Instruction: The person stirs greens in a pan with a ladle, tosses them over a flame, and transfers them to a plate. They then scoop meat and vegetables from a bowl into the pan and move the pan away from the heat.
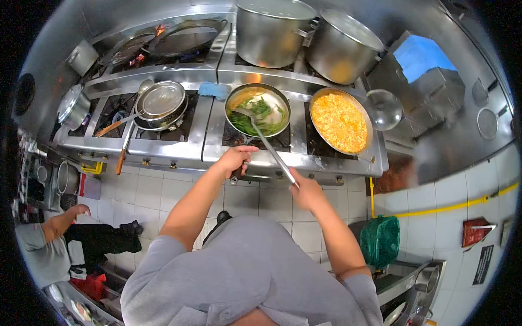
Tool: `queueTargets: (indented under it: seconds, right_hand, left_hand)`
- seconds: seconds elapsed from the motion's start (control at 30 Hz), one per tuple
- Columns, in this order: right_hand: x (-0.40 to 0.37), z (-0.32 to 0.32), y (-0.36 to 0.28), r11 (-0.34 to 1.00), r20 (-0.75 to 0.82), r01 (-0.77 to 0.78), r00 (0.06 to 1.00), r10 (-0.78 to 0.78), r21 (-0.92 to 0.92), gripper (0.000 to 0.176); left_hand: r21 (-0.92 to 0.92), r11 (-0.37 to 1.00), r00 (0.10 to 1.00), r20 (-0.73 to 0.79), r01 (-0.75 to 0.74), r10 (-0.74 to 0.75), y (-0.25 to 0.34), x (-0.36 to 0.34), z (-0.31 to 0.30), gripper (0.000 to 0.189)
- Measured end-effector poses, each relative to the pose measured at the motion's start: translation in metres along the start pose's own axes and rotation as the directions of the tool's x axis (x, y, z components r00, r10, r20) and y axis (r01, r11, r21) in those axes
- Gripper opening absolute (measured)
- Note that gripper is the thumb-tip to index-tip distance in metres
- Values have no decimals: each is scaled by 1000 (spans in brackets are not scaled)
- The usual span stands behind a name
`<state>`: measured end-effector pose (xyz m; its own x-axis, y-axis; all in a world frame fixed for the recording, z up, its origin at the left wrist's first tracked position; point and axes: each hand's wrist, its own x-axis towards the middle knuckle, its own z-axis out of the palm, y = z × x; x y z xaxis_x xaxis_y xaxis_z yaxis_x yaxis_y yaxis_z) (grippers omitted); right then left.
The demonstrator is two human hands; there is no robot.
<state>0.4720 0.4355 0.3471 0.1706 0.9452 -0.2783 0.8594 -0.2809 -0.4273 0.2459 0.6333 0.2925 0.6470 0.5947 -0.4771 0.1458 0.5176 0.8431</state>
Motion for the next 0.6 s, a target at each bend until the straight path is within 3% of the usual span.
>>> queueTargets:
  seconds: [0.2,0.23,0.27,0.33,0.37,0.4,0.47,0.5,0.53,0.6]
  right_hand:
    - [29,23,-15,988,-109,-155,982,156,18,67]
    - [19,18,-15,998,-75,-58,996,55,-40,66]
    - [20,8,-13,997,-80,-59,995,55,-43,66]
    - [18,-17,-18,980,118,-119,988,101,161,66]
    - [24,-25,-26,950,154,-222,969,191,219,66]
    - [30,-15,-16,950,149,-221,970,191,220,66]
    - [47,15,4,987,-166,-151,974,157,45,66]
    - [41,16,13,997,-247,-70,966,72,19,66]
    - [32,9,14,998,-242,-59,968,61,16,66]
    - [-6,-29,-8,980,-43,-93,994,102,175,64]
  left_hand:
    - [6,1000,1000,21,12,-12,3,-3,-4,39]
    - [7,1000,999,22,23,-23,6,-5,-3,39]
    - [6,1000,1000,25,18,-18,9,-2,-3,39]
    - [18,999,999,9,42,-42,5,-1,-1,38]
    - [1,999,999,7,48,-48,2,2,-2,37]
    - [3,999,999,9,45,-45,1,4,-1,37]
    - [-1,999,999,-6,38,-38,0,2,-6,38]
    - [-4,1000,1000,-3,25,-25,2,-2,-6,38]
    - [-10,1000,1000,-13,22,-22,3,-4,-8,38]
    - [-6,1000,1000,-1,29,-29,0,-6,-10,38]
